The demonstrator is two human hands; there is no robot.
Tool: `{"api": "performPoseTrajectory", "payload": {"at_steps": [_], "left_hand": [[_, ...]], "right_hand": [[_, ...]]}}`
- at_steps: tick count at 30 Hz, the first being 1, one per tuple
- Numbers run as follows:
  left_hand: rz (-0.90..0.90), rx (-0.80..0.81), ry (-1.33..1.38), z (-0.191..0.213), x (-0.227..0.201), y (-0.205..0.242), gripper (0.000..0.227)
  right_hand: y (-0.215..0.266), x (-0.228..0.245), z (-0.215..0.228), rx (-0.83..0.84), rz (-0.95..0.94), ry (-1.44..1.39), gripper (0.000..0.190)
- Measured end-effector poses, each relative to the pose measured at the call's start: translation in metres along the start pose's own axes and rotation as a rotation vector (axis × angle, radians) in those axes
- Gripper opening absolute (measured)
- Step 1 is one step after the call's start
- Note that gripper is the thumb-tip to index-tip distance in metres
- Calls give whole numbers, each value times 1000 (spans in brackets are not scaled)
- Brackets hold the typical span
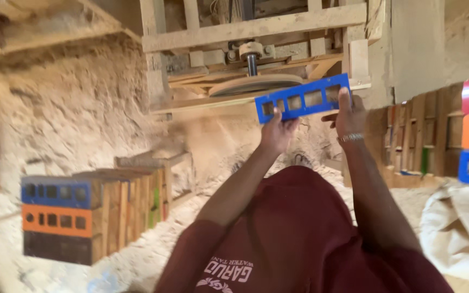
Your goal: The person repeatedly picks up small painted wooden blocks and presses their edges against a rotating grinding wheel to smooth them. After each pass, the person places the block on a nearby stack and picks up another block to continue the process.
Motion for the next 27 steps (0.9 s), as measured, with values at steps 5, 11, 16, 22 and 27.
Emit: {"api": "performPoseTrajectory", "payload": {"at_steps": [5, 11, 16, 22, 27], "left_hand": [[-162, -382, -969, 25, -34, 86, 77], [-168, 483, -923, -30, -50, 123, 52], [-377, -40, -845, -17, -103, 124, 45], [-328, -219, -858, -12, -172, 89, 43], [-299, -270, -919, -19, -205, 60, 44]], "right_hand": [[61, 71, 9, 54, 674, 417, 46], [65, 48, -53, 300, 496, 538, 45], [68, -37, -159, 520, 59, 355, 61], [55, -80, -252, 479, -118, 177, 83], [29, -67, -276, 338, -8, 459, 95]]}}
Point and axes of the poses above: each hand's wrist, its own y-axis away from the middle knuckle, its own z-axis out of the back of the hand, x = y × z, the point moved 5 cm from there along -y, towards the middle knuckle, and after that the axes turned 14 degrees about y, right-handed, at the moved point
